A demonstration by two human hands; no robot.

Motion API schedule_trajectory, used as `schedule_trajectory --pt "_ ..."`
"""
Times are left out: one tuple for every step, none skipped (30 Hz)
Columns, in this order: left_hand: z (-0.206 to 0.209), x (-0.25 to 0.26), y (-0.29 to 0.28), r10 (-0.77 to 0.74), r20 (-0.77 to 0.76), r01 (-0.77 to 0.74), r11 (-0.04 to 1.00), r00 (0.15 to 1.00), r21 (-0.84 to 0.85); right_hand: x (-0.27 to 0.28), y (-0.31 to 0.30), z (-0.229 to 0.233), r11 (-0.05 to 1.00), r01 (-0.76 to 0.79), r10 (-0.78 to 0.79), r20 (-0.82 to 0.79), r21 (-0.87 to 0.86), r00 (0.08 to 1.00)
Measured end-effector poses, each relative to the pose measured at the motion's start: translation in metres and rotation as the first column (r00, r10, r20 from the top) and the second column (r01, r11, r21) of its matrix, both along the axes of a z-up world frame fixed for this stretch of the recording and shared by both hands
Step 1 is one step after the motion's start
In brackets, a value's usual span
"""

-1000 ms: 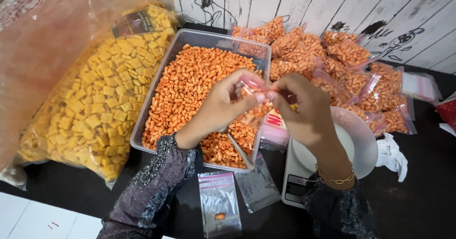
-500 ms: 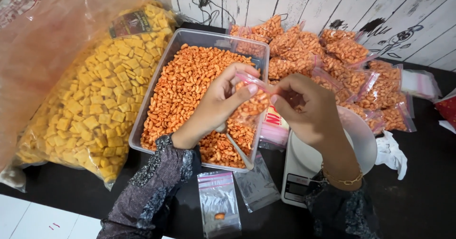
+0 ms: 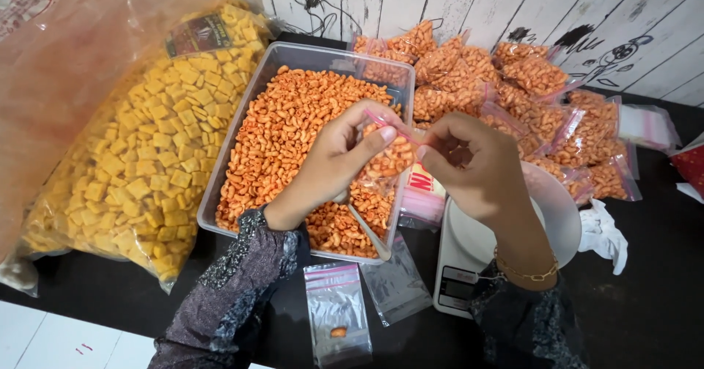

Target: Packing small orange snacks into plastic bags, weighing them on a scale, and sealing them.

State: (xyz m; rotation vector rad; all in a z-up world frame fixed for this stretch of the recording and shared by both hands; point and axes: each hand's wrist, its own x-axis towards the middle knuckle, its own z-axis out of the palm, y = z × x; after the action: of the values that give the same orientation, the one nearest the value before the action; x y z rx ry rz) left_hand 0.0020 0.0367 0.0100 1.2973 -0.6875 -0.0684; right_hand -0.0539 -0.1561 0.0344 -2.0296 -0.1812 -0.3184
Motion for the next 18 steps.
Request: schedule_trajectory --pt "-0.002 0.001 0.001 -0.002 0.000 0.002 1.000 1.000 0.000 0.000 0.002 0.001 1.000 0.002 -0.002 0.000 0.000 1.000" --pt "-0.003 0.003 0.001 0.010 0.017 -0.010 1.000 1.000 0.002 0.000 0.002 0.002 1.000 -0.002 0.002 0.020 0.000 1.000" --pt "-0.004 0.005 0.001 0.023 0.034 -0.023 1.000 0.999 0.004 0.000 0.003 0.004 1.000 -0.006 0.005 0.040 0.000 0.999" --pt "-0.002 0.005 0.000 0.014 0.036 -0.014 1.000 0.999 0.000 0.000 0.002 0.002 1.000 0.003 -0.003 0.041 -0.003 0.999" --pt "0.001 0.004 0.000 0.021 0.032 -0.022 1.000 0.999 0.015 0.001 0.001 0.000 1.000 -0.001 0.001 0.055 0.000 0.998" --pt "0.003 0.003 0.001 0.034 0.027 -0.035 0.999 0.999 0.031 0.002 0.001 -0.002 1.000 -0.010 0.010 0.068 0.005 0.998" --pt "0.004 0.002 0.000 0.031 0.028 -0.032 0.999 0.999 0.029 0.000 0.003 0.000 1.000 -0.008 0.007 0.068 0.003 0.998" --pt "0.006 0.001 0.001 0.036 0.033 -0.037 0.998 0.999 0.040 -0.001 0.005 0.003 1.000 -0.005 0.005 0.072 -0.002 0.997" --pt "0.007 0.001 0.002 0.041 0.038 -0.043 0.998 0.998 0.051 -0.002 0.008 0.005 1.000 -0.002 0.002 0.075 -0.007 0.997" --pt "0.006 0.002 0.004 0.039 0.041 -0.041 0.998 0.998 0.048 0.001 0.009 0.001 1.000 0.000 0.001 0.078 -0.010 0.997" --pt "0.004 0.003 0.006 0.049 0.064 -0.054 0.995 0.997 0.089 0.004 0.010 -0.004 1.000 -0.013 0.015 0.116 -0.018 0.993" --pt "0.003 0.005 0.004 0.049 0.086 -0.059 0.990 0.995 0.127 0.005 0.008 -0.008 0.999 -0.017 0.022 0.154 -0.029 0.988" --pt "0.003 0.005 0.005 0.038 0.088 -0.049 0.992 0.995 0.120 0.007 0.009 -0.006 0.999 -0.006 0.012 0.155 -0.036 0.988" --pt "0.003 0.006 0.006 0.043 0.101 -0.058 0.987 0.994 0.149 0.006 0.010 -0.004 0.998 0.002 0.007 0.170 -0.055 0.985" --pt "0.003 0.006 0.006 0.048 0.114 -0.068 0.981 0.992 0.179 0.007 0.011 -0.003 0.997 0.011 0.003 0.184 -0.075 0.983" --pt "0.001 0.006 0.006 0.036 0.111 -0.054 0.984 0.993 0.171 0.007 0.011 -0.004 0.996 0.024 -0.009 0.182 -0.083 0.983" --pt "-0.001 0.007 0.006 0.017 0.056 -0.026 0.986 0.998 0.164 0.007 0.011 -0.004 0.996 0.028 -0.010 0.204 -0.088 0.979" --pt "-0.003 0.008 0.006 -0.005 0.004 0.005 0.988 1.000 0.155 0.007 0.010 -0.005 0.995 0.036 -0.014 0.229 -0.094 0.973"
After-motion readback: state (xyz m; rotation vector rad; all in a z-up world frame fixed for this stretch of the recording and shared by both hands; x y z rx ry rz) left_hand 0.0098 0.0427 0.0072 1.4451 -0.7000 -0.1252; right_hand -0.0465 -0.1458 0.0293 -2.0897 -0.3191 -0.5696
